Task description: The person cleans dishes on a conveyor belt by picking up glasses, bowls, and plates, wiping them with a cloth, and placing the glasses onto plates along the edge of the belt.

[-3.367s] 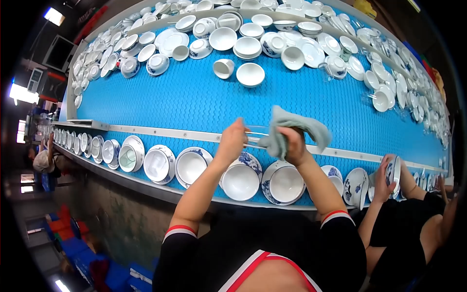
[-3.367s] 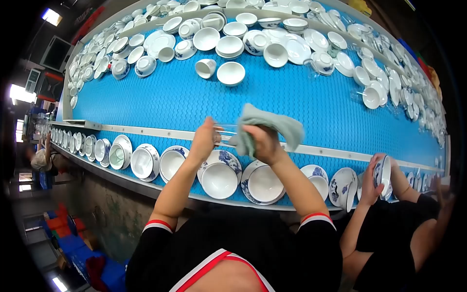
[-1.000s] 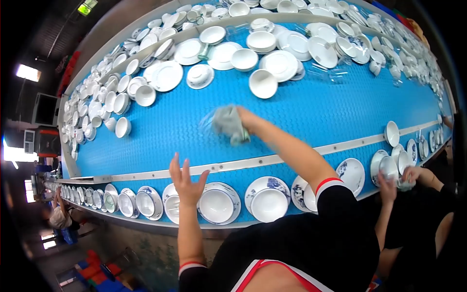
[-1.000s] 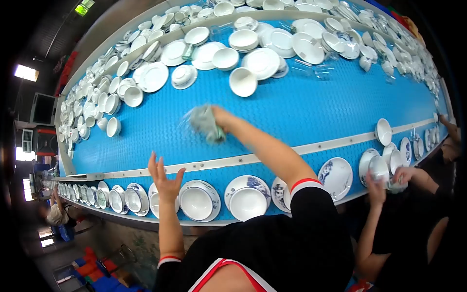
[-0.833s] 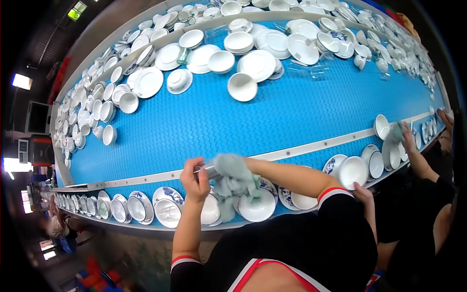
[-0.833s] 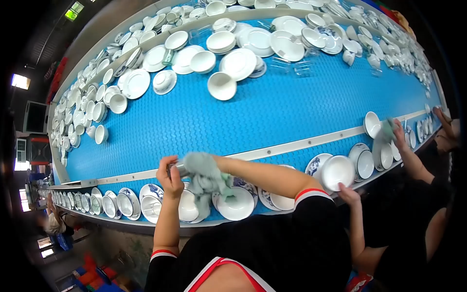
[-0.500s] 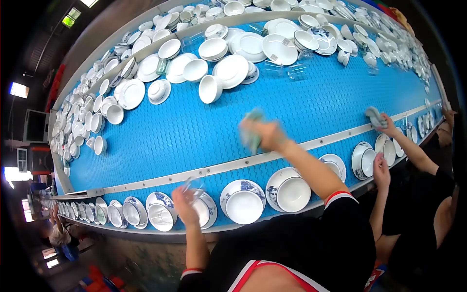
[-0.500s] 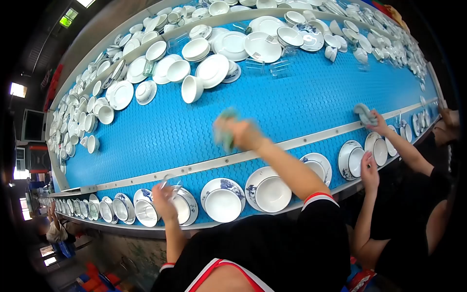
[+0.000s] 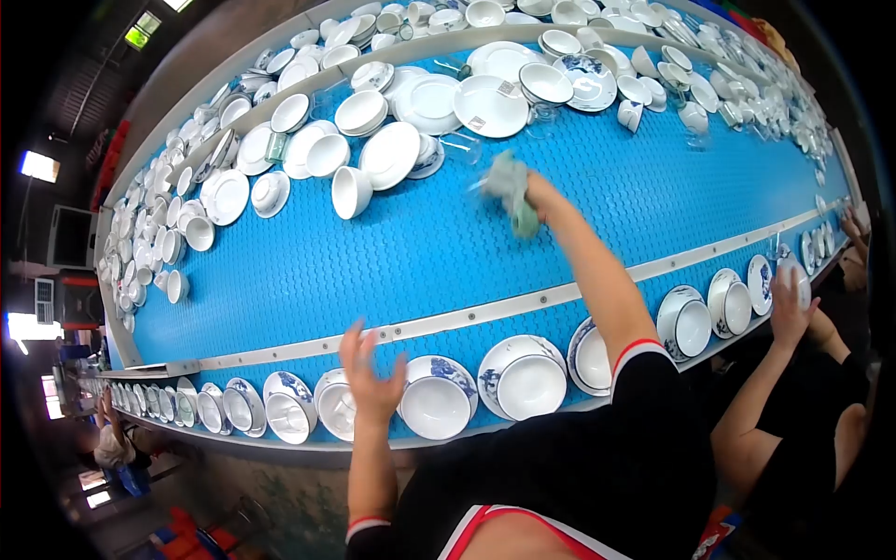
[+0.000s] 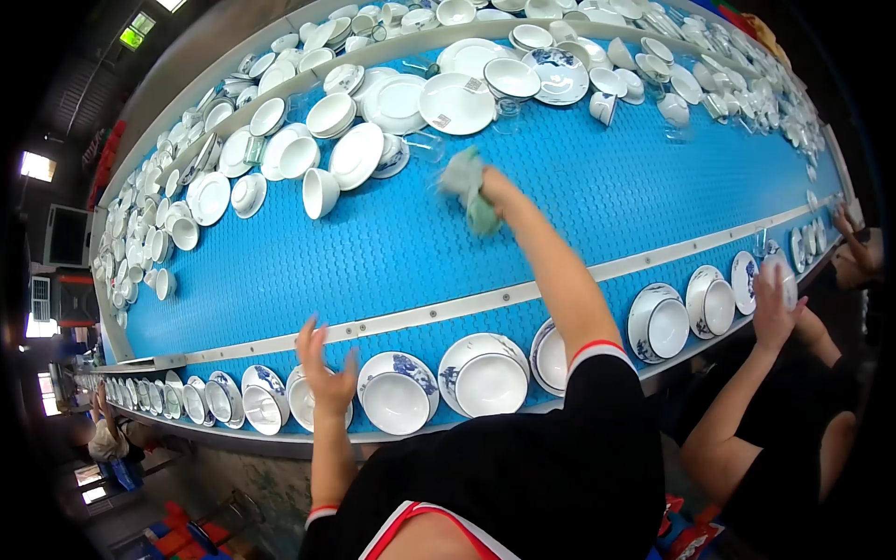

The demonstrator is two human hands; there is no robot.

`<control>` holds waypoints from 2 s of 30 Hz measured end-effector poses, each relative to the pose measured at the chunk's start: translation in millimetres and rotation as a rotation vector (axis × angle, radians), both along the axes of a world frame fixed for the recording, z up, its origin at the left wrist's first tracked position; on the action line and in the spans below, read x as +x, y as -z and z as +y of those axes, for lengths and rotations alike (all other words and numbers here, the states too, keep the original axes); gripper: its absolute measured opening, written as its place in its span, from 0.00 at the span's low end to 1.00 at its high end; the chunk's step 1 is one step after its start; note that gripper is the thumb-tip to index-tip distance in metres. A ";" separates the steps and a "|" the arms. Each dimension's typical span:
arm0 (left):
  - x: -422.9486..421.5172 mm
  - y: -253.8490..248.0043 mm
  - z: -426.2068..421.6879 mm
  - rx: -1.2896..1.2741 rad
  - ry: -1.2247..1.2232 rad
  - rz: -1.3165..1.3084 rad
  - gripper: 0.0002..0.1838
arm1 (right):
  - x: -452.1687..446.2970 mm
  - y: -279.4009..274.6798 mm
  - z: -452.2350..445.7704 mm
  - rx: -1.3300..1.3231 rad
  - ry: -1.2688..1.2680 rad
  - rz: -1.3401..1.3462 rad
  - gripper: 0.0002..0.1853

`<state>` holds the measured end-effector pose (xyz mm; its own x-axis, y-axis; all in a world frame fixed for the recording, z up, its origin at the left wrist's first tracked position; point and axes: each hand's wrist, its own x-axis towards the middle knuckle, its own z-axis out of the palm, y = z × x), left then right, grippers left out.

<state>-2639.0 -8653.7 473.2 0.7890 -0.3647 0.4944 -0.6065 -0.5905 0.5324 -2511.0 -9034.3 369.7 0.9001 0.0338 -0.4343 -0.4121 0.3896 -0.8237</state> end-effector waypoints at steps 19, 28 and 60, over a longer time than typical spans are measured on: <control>0.5 -1.6 -203.6 -0.540 -0.094 1.165 0.24 | -168.7 -91.6 -10.6 -0.858 -0.068 -1.027 0.13; -32.2 -9.4 -257.8 -0.005 0.185 0.064 0.32 | -180.1 -77.7 -44.7 -0.151 -0.330 -0.142 0.09; 208.9 122.0 -434.0 0.045 -0.273 0.108 0.39 | -287.1 -24.6 -259.3 -0.016 0.065 -0.336 0.25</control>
<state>-2430.1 -9087.7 351.3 0.9081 -0.1515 0.3903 -0.3633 -0.7485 0.5548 -2798.2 -9293.6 394.3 0.9930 -0.0326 -0.1135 -0.0917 0.3923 -0.9153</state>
